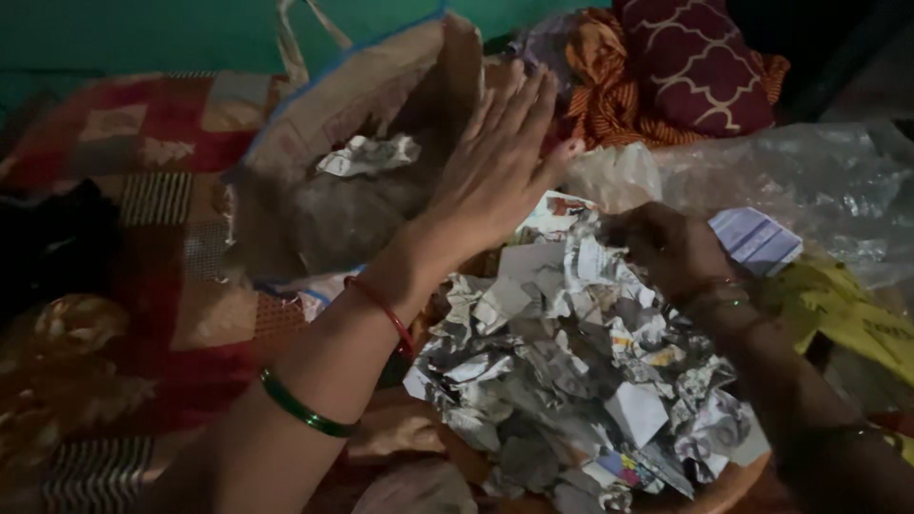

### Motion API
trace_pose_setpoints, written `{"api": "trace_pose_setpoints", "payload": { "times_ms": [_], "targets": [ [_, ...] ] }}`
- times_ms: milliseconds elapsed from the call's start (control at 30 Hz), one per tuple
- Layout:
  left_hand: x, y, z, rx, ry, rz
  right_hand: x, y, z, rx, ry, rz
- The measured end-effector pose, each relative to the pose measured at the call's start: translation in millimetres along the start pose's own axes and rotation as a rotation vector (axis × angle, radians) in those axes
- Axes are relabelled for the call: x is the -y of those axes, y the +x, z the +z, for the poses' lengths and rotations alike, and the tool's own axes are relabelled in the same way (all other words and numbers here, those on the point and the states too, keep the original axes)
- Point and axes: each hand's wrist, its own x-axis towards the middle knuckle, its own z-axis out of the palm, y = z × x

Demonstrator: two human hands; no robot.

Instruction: The person sorts crumpled paper and plastic waste from a woven basket into a large tote bag. They repeatedly pick up handfuls of mixed recyclables and transfer them into the bag, occasionally pressing down to compact the contents.

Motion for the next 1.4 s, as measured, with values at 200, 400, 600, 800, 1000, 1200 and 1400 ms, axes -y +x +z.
{"api": "trace_pose_setpoints", "payload": {
  "times_ms": [200,400,600,800,1000,1200,1400],
  "targets": [
    [24,19,-36,0.025,-0.015,-0.109,24,59,2,-0.153,0.281,0.279],
    [57,19,-82,0.014,0.009,-0.187,72,114,47,0.026,0.389,0.205],
    [86,-20,-112,-0.112,0.086,-0.111,101,143,89,0.23,0.551,-0.107],
    [71,-22,-105,0.046,-0.012,-0.211,124,146,98,0.246,0.514,-0.076],
    [30,-26,-74,-0.016,-0.139,-0.097,75,112,75,0.058,0.283,0.198],
    [-17,-49,-39,-0.043,-0.204,0.011,-51,43,56,0.132,-0.422,0.103],
    [-50,-62,-26,-0.1,-0.272,0.064,-97,-23,63,0.338,-0.762,0.124]
  ]
}}
